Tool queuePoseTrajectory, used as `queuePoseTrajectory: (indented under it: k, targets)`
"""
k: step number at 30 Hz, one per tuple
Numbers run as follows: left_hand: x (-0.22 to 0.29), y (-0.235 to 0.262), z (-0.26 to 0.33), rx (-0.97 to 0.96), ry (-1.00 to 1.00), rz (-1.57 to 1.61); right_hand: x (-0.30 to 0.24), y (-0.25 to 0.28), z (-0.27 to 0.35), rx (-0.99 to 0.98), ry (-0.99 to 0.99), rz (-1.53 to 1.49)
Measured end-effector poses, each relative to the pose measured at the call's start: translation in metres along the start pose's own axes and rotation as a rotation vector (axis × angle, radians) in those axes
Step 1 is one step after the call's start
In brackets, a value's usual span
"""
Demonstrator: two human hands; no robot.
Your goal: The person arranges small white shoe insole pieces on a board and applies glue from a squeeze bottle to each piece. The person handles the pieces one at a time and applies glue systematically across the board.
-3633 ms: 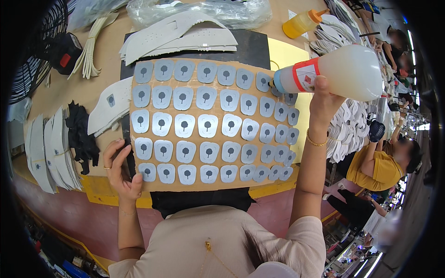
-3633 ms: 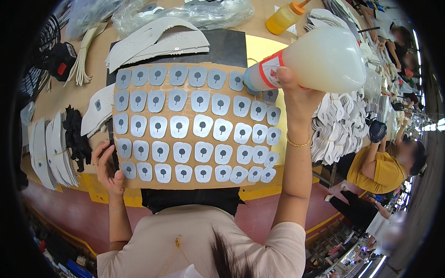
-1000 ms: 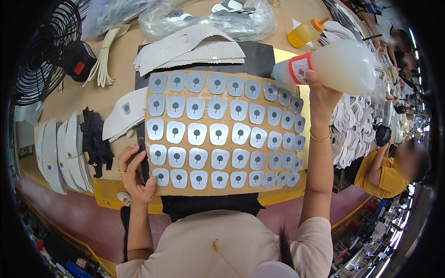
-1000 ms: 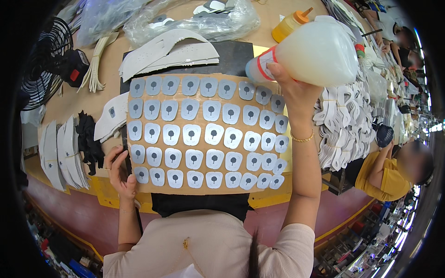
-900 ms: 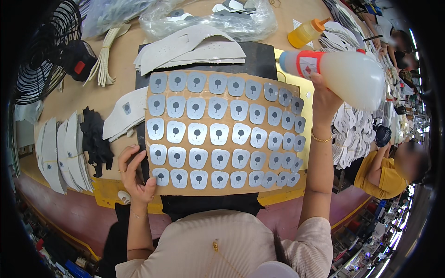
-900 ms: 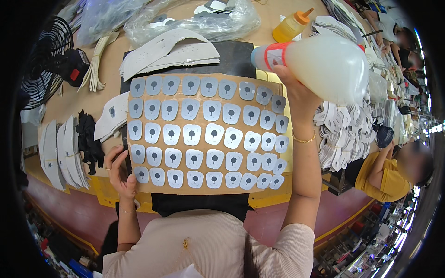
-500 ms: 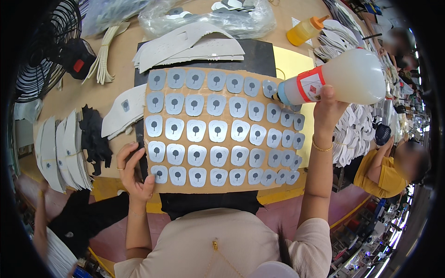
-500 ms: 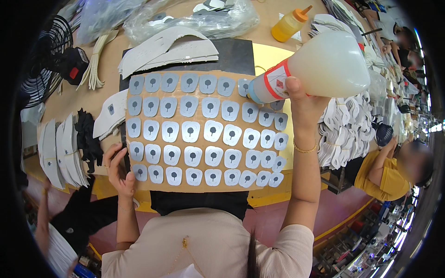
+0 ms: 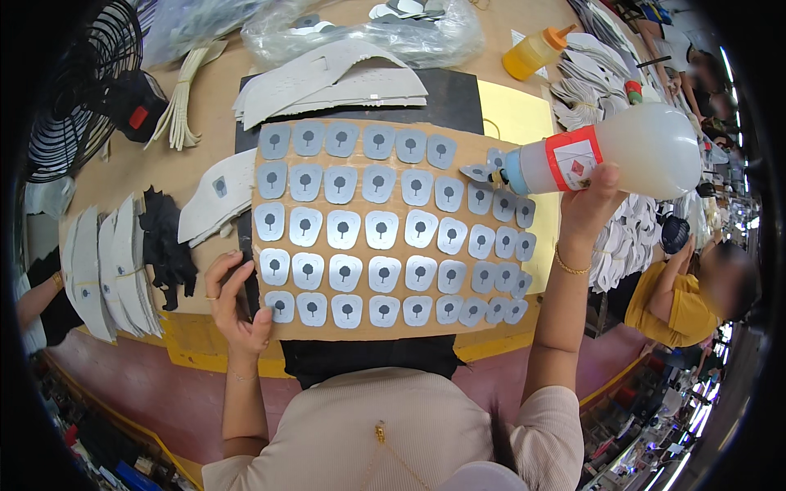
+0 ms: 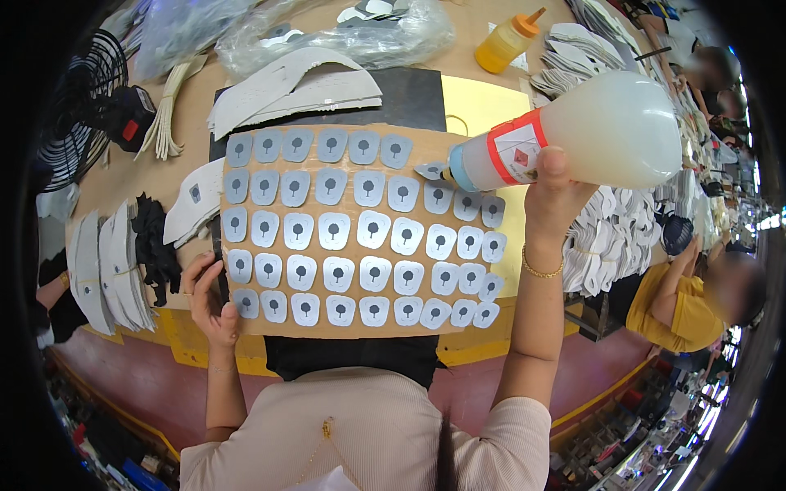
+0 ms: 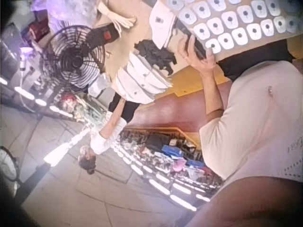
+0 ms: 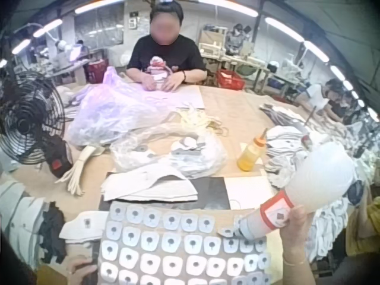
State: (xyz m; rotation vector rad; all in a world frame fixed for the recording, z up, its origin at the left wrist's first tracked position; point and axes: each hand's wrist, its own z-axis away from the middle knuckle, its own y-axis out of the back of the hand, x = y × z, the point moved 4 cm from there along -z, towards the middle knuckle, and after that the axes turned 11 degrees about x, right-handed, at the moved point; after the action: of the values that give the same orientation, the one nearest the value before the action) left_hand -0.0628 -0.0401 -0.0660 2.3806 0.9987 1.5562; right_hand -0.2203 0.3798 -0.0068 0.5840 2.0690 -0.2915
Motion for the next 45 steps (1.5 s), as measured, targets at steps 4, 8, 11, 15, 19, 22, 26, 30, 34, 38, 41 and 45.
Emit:
queuePoseTrajectory:
  k: [4, 8, 11, 15, 19, 22, 26, 30, 34, 38, 41, 45]
  targets:
    - [-0.001, 0.001, 0.001, 0.032, 0.041, 0.032, 0.000, 0.002, 0.002, 0.004, 0.039, 0.014]
    - [0.002, 0.016, -0.007, 0.159, 0.094, 0.126, -0.004, -0.004, -0.003, 0.009, 0.006, -0.011]
    - [0.035, 0.019, -0.038, 0.189, -0.038, 0.089, -0.002, -0.002, -0.006, 0.015, 0.032, 0.027]
    - [0.089, -0.033, -0.096, -0.144, -0.164, -0.082, -0.008, -0.015, -0.007, 0.021, 0.048, -0.007]
    - [0.104, -0.120, -0.126, -0.320, -0.348, 0.059, -0.010, -0.018, -0.007, 0.013, 0.050, -0.014]
    - [0.114, -0.164, -0.126, -0.407, -0.414, 0.123, -0.015, -0.018, -0.005, 0.016, 0.007, -0.033]
    - [0.120, -0.191, -0.120, -0.425, -0.431, 0.111, -0.025, -0.024, -0.004, 0.069, -0.023, -0.078]
    - [0.120, -0.204, -0.122, -0.439, -0.427, 0.117, -0.023, -0.019, -0.006, 0.080, -0.002, -0.089]
    - [0.126, -0.204, -0.125, -0.417, -0.495, 0.131, -0.013, 0.014, -0.014, 0.236, -0.029, -0.081]
    - [0.128, -0.209, -0.136, -0.361, -0.693, 0.072, -0.031, 0.041, -0.019, 0.486, -0.195, -0.362]
    - [0.126, -0.218, -0.137, -0.402, -0.795, 0.034, -0.053, 0.054, -0.021, 0.464, -0.157, -0.341]
    - [0.122, -0.222, -0.132, -0.490, -0.851, 0.006, -0.057, 0.074, -0.017, 0.463, -0.169, -0.301]
